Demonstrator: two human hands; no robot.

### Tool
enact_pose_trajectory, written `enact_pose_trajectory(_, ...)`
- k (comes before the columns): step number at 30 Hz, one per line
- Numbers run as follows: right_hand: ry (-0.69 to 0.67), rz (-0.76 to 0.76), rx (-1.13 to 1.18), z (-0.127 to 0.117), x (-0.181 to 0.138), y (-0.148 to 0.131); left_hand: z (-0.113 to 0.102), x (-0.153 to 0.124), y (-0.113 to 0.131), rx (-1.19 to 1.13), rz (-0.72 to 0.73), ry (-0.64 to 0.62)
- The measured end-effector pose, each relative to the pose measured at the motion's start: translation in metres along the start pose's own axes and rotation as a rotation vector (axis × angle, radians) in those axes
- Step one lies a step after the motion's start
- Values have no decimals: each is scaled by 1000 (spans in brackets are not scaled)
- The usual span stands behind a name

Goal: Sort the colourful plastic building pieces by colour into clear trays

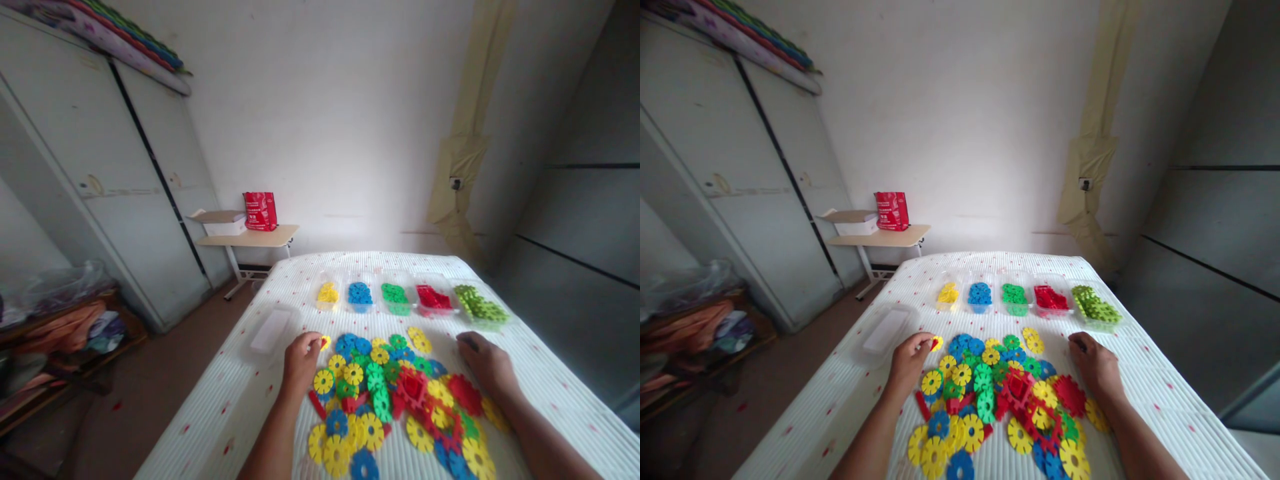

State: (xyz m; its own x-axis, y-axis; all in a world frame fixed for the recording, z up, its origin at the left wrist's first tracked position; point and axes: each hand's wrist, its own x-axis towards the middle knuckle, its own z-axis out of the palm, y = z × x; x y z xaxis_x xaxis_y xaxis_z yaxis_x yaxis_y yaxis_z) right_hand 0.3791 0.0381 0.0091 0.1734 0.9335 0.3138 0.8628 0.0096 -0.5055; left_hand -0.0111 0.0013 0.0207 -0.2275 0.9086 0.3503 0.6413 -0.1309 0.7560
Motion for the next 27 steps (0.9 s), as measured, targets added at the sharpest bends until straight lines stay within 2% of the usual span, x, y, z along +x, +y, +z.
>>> enact_pose_trajectory(5, -3, -7, 5, 0, 0, -1, 4, 1, 2, -55, -24, 77)
enact_pose_trajectory(10, -8, -1, 6, -1, 0, -1, 5, 0, -2, -87, -59, 96)
enact_pose_trajectory(23, -2, 14, 28, -2, 0, -2, 10, -1, -12, -91, -46, 45)
enact_pose_trajectory(27, 0, 24, 24, -2, 0, -3, 12, -2, -11, -3, -63, -52)
